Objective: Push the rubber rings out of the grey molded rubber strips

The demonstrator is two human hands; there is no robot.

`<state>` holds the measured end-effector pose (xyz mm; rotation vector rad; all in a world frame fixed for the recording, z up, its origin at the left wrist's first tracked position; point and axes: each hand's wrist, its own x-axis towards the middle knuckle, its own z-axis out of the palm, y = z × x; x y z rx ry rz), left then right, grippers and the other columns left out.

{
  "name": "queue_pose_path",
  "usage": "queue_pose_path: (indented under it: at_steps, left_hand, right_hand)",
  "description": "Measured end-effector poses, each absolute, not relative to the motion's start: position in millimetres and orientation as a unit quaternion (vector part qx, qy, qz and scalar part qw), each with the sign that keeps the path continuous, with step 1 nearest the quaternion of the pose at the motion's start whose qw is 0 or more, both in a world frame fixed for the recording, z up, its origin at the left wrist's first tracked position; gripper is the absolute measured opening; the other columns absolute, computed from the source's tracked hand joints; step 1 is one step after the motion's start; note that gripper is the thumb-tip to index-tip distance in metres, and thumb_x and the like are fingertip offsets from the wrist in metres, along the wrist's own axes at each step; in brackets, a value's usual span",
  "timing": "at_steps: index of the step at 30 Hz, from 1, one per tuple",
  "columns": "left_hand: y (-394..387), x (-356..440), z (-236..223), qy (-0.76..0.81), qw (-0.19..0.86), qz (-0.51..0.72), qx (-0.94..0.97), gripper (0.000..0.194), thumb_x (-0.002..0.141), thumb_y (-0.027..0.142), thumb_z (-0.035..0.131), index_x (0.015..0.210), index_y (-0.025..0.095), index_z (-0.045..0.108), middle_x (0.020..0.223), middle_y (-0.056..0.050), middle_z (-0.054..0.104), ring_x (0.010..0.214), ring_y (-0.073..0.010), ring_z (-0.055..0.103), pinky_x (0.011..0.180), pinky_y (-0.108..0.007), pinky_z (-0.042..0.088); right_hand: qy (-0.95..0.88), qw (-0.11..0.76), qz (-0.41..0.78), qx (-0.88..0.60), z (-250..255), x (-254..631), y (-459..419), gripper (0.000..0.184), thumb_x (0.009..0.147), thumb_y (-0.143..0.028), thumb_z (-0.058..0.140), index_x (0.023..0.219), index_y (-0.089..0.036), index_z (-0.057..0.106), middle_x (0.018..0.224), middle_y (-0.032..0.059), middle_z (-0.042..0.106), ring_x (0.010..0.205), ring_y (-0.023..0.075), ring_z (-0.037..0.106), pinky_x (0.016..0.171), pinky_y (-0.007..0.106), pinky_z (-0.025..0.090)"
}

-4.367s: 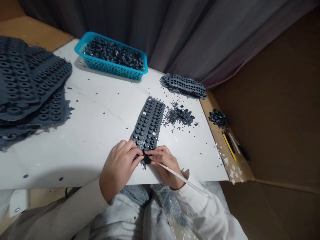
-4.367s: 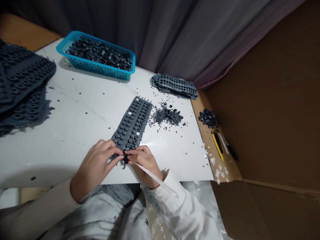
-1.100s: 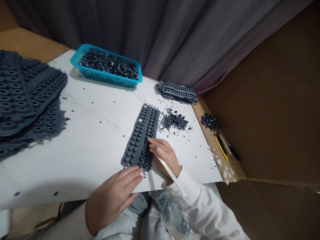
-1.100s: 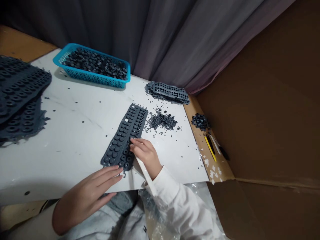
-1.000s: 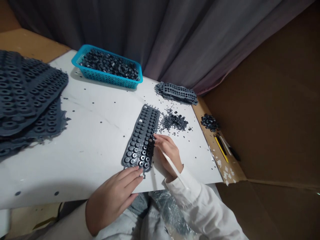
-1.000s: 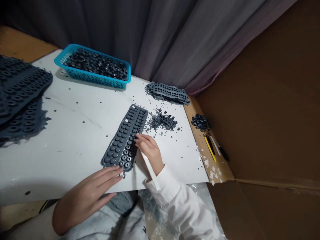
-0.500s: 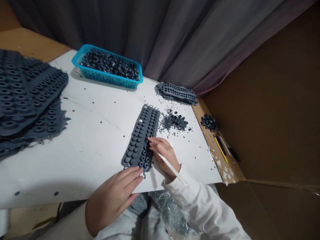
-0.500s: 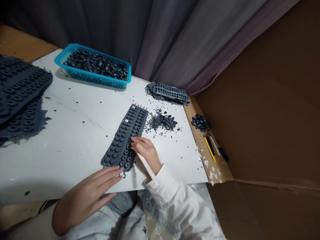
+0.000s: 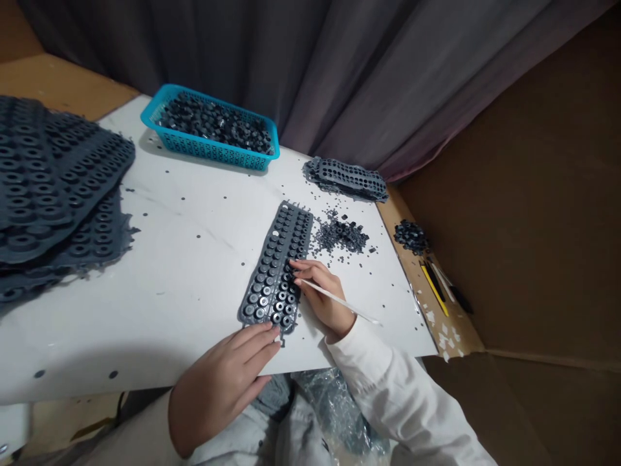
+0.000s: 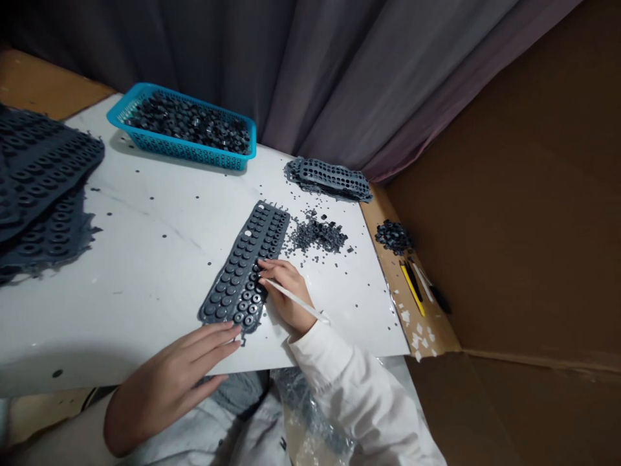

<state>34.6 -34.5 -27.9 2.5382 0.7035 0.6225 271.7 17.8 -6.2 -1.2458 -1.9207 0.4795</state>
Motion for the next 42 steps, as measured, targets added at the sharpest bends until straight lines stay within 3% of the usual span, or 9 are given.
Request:
queue_pose_path:
  at_steps: [5, 13, 16, 19, 22, 24, 27, 34, 42]
  left_hand:
    - [-32.8, 35.6, -25.5, 0.247, 0.228, 0.218, 0.916, 0.038, 0.088, 0.011, 0.051, 0.125, 0.015, 0.053, 0.133, -0.009, 0.055, 0.126, -0.0241, 0.047, 0.1, -0.04, 0.049]
    - [-17.3, 21.8, 11.7, 0.259, 0.263, 0.208, 0.906, 0.043, 0.083, 0.015, 0.054, 0.126, 0.021, 0.053, 0.131, -0.005, 0.057, 0.12, -0.0223, 0.053, 0.099, -0.038, 0.049]
    - [28.9, 29.5, 41.5, 0.326, 0.256, 0.207, 0.886, 0.031, 0.091, 0.019, 0.046, 0.121, 0.019, 0.058, 0.124, -0.006, 0.061, 0.115, -0.0206, 0.056, 0.101, -0.038, 0.045]
    - [101.4, 63.4, 55.3, 0.379, 0.25, 0.118, 0.883, 0.031, 0.091, 0.024, 0.054, 0.12, 0.014, 0.058, 0.121, -0.009, 0.062, 0.115, -0.0215, 0.056, 0.101, -0.037, 0.043]
    - [175.0, 109.3, 43.7, 0.432, 0.215, 0.104, 0.87, 0.029, 0.089, 0.022, 0.059, 0.116, 0.009, 0.059, 0.118, -0.014, 0.061, 0.11, -0.0245, 0.058, 0.098, -0.04, 0.045]
    - [211.2, 134.0, 29.8, 0.458, 0.196, 0.098, 0.862, 0.028, 0.091, 0.027, 0.059, 0.116, 0.013, 0.057, 0.118, -0.01, 0.059, 0.105, -0.024, 0.059, 0.091, -0.046, 0.048]
    - [239.4, 152.1, 14.7, 0.45, 0.195, 0.084, 0.868, 0.028, 0.092, 0.031, 0.058, 0.116, 0.015, 0.057, 0.118, -0.009, 0.058, 0.101, -0.0227, 0.059, 0.086, -0.044, 0.051]
    - [257.3, 132.8, 26.3, 0.427, 0.204, 0.114, 0.874, 0.025, 0.094, 0.032, 0.056, 0.11, 0.013, 0.059, 0.106, -0.007, 0.062, 0.089, -0.0188, 0.062, 0.078, -0.038, 0.053]
    - [268.1, 112.4, 38.5, 0.439, 0.15, 0.184, 0.866, 0.016, 0.093, 0.022, 0.052, 0.103, 0.012, 0.059, 0.1, -0.008, 0.062, 0.094, -0.022, 0.06, 0.087, -0.041, 0.046]
  right_hand:
    - [-0.803, 0.336, 0.084, -0.485, -9.5, 281.4, 29.3, 0.013, 0.093, -0.021, 0.049, 0.092, -0.022, 0.062, 0.115, 0.0094, 0.068, 0.102, 0.0208, 0.065, 0.087, 0.038, 0.053]
    - [-0.685, 0.446, 0.044, -0.574, 7.2, 296.3, 53.9, 0.011, 0.093, -0.027, 0.049, 0.094, -0.021, 0.058, 0.108, 0.0093, 0.07, 0.102, 0.0237, 0.067, 0.08, 0.035, 0.055]
    - [-0.662, 0.456, 0.041, -0.593, 6.6, 304.2, 59.4, 0.016, 0.093, -0.033, 0.049, 0.095, -0.02, 0.059, 0.105, 0.0097, 0.071, 0.096, 0.0237, 0.069, 0.077, 0.035, 0.055]
    - [-0.647, 0.426, 0.036, -0.631, -0.3, 318.2, 65.7, 0.021, 0.093, -0.037, 0.049, 0.096, -0.02, 0.06, 0.095, 0.008, 0.073, 0.081, 0.0213, 0.07, 0.068, 0.03, 0.052]
    - [-0.625, 0.408, 0.061, -0.662, -6.8, 333.6, 70.5, 0.023, 0.092, -0.039, 0.048, 0.095, -0.019, 0.06, 0.081, 0.0048, 0.073, 0.069, 0.0185, 0.068, 0.062, 0.026, 0.048]
    - [-0.603, 0.414, 0.082, -0.677, -8.4, 340.8, 72.1, 0.024, 0.091, -0.041, 0.049, 0.094, -0.019, 0.059, 0.073, 0.0028, 0.071, 0.06, 0.0166, 0.065, 0.059, 0.025, 0.046]
    - [-0.589, 0.425, 0.087, -0.682, -5.7, 344.3, 72.2, 0.024, 0.09, -0.041, 0.05, 0.09, -0.019, 0.059, 0.058, -0.0011, 0.062, 0.05, 0.0148, 0.057, 0.054, 0.025, 0.043]
    - [-0.57, 0.471, 0.091, -0.667, 5.7, 335.8, 69.5, 0.02, 0.088, -0.035, 0.052, 0.081, -0.019, 0.061, 0.077, 0.0035, 0.064, 0.07, 0.0183, 0.059, 0.067, 0.03, 0.045]
    - [-0.612, 0.49, 0.123, -0.609, 3.7, 328.8, 68.5, 0.014, 0.087, -0.03, 0.056, 0.083, -0.019, 0.063, 0.085, 0.0054, 0.066, 0.082, 0.0196, 0.06, 0.074, 0.032, 0.047]
